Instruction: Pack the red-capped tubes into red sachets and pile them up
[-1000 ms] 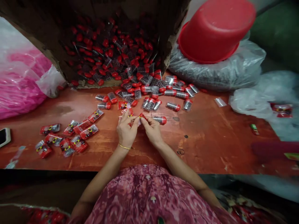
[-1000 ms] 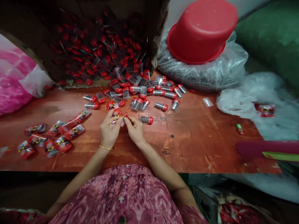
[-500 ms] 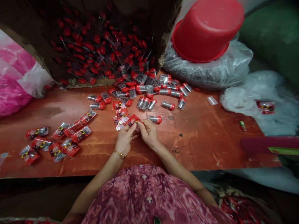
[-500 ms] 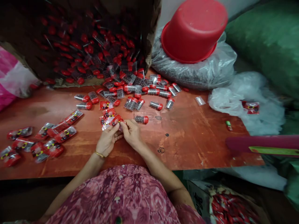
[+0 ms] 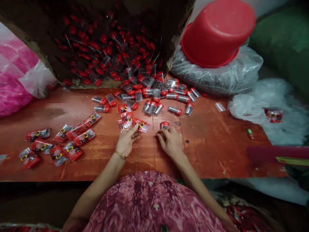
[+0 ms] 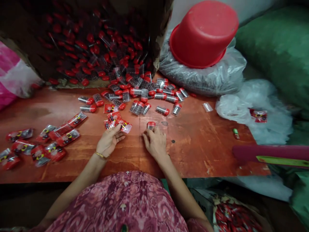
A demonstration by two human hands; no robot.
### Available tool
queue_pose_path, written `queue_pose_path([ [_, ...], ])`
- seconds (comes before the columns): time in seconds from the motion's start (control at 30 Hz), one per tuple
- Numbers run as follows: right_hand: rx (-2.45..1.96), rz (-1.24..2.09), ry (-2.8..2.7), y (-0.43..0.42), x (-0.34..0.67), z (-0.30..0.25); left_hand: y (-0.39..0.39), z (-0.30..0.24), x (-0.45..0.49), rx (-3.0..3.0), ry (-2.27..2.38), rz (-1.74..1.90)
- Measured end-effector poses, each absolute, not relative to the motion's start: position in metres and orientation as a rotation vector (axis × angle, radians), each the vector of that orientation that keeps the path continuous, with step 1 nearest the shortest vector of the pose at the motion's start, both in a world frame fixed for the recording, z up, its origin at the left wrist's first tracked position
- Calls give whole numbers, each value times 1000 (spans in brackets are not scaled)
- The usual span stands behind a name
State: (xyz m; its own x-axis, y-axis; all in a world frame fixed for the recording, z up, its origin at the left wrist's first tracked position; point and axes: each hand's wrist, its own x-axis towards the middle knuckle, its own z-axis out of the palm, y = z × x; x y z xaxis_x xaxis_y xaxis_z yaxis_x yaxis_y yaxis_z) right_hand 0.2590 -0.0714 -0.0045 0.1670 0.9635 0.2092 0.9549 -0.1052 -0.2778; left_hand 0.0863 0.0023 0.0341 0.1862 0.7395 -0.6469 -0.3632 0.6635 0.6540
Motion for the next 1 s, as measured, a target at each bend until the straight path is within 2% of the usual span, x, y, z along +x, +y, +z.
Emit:
queue_pose_path([
  [0.1,-2023,-66,-1771,-88,270,-11,1,33,88,358,1109,758],
  [0.3,-2290,-123,-1607,-83,266,-13,-3,36,92,358,1090,745],
  [0.43,-2190,82,-1510,-77,262,-12,-4,37,91,396,1097,799],
  [0.6,-1694,643,-1157,-88,264,4,-4,38,91,441,1110,843],
  [0.7,-1546,856,-1007,-95,260,21,-4,42,95,466,1064,881],
  [0.83,-1427,954,-945,-98,250,30,-6,46,99,442,976,907],
  [1.0,-1415,918,-973,-104,248,27,-8,43,98,446,1012,886],
])
